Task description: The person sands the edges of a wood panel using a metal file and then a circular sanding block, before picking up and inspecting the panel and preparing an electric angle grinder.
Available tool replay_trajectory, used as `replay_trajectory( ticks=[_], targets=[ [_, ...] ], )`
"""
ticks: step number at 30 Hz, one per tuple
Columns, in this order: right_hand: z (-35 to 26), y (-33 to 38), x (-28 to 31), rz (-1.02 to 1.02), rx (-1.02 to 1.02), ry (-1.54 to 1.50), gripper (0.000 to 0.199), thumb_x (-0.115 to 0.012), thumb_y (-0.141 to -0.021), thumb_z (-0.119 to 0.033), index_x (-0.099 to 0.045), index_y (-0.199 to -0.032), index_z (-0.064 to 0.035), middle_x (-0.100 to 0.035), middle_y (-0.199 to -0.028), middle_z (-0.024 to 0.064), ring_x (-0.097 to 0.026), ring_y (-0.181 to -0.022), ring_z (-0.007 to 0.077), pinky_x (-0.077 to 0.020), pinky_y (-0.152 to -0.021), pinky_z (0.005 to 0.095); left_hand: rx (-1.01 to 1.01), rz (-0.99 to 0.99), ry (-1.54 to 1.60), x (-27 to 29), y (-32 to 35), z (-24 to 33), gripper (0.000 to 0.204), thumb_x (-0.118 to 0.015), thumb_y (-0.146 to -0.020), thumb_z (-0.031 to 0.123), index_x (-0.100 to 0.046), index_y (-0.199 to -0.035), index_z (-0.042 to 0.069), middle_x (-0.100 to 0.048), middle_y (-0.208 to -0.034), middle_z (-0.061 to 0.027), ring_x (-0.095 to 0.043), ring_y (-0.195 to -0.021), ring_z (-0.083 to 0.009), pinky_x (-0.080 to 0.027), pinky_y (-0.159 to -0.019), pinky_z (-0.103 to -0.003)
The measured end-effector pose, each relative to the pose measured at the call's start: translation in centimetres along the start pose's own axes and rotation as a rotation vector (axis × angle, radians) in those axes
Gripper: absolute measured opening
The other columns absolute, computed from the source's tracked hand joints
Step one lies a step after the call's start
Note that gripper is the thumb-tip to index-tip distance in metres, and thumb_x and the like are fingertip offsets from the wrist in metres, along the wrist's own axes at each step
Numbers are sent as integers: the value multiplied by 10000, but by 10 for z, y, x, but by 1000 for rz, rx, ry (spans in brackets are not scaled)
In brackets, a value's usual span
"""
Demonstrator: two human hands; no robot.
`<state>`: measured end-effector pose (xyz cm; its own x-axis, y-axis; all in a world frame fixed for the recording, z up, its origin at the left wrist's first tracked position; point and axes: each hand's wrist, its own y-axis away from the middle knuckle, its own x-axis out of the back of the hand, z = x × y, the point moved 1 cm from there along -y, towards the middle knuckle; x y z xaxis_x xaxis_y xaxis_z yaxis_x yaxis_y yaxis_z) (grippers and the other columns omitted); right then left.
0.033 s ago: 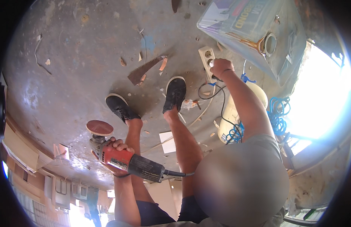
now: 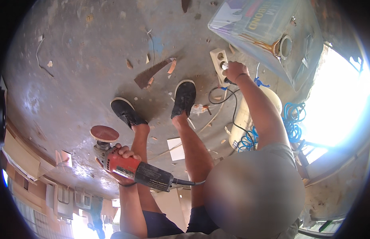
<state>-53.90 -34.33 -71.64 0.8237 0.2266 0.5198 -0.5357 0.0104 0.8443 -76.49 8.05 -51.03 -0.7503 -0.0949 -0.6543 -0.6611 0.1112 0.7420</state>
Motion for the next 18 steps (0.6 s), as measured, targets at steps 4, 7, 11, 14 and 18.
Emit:
replay_trajectory(
  ticks=[4,7,11,14,18],
  targets=[
    [19,5,-18,91,-24,-90,305,-568,-809,-281,-609,-1018,-63,-681,-924,192,-657,-897,381,-525,-783,478,10,41,-21,-8,-3,-4,906,-458,-771,799,-511,-1258,37,-556,-1088,-90,-539,-1026,-232,-367,-978,-498],
    [-12,0,-16,145,18,-74,265,-550,-832,-256,-631,-961,-39,-678,-919,204,-664,-879,377,-534,-776,476,-5,76,-54,-10,-1,-4,905,-437,-768,812,-528,-1250,51,-553,-1083,-86,-541,-998,-231,-370,-971,-497],
    [-17,-26,-38,221,-11,-178,220,-602,-807,-242,-629,-845,-27,-660,-867,225,-645,-833,416,-517,-740,498,-40,99,19,-9,4,-9,890,-462,-763,796,-517,-1239,46,-551,-1057,-82,-547,-987,-237,-398,-943,-488],
    [13,-18,-48,255,155,-233,199,-619,-803,-148,-600,-920,13,-628,-881,252,-607,-851,440,-482,-750,499,-65,250,-17,-19,2,-11,869,-427,-772,785,-453,-1296,93,-575,-1020,-70,-565,-918,-243,-438,-859,-453],
    [69,-28,-86,184,270,-528,376,-570,-901,-124,-509,-1225,55,-587,-1129,273,-565,-1045,423,-444,-901,456,-45,291,52,-24,4,-10,742,-469,-802,705,-536,-1198,81,-617,-936,-106,-592,-884,-262,-478,-816,-453]
  ],
)
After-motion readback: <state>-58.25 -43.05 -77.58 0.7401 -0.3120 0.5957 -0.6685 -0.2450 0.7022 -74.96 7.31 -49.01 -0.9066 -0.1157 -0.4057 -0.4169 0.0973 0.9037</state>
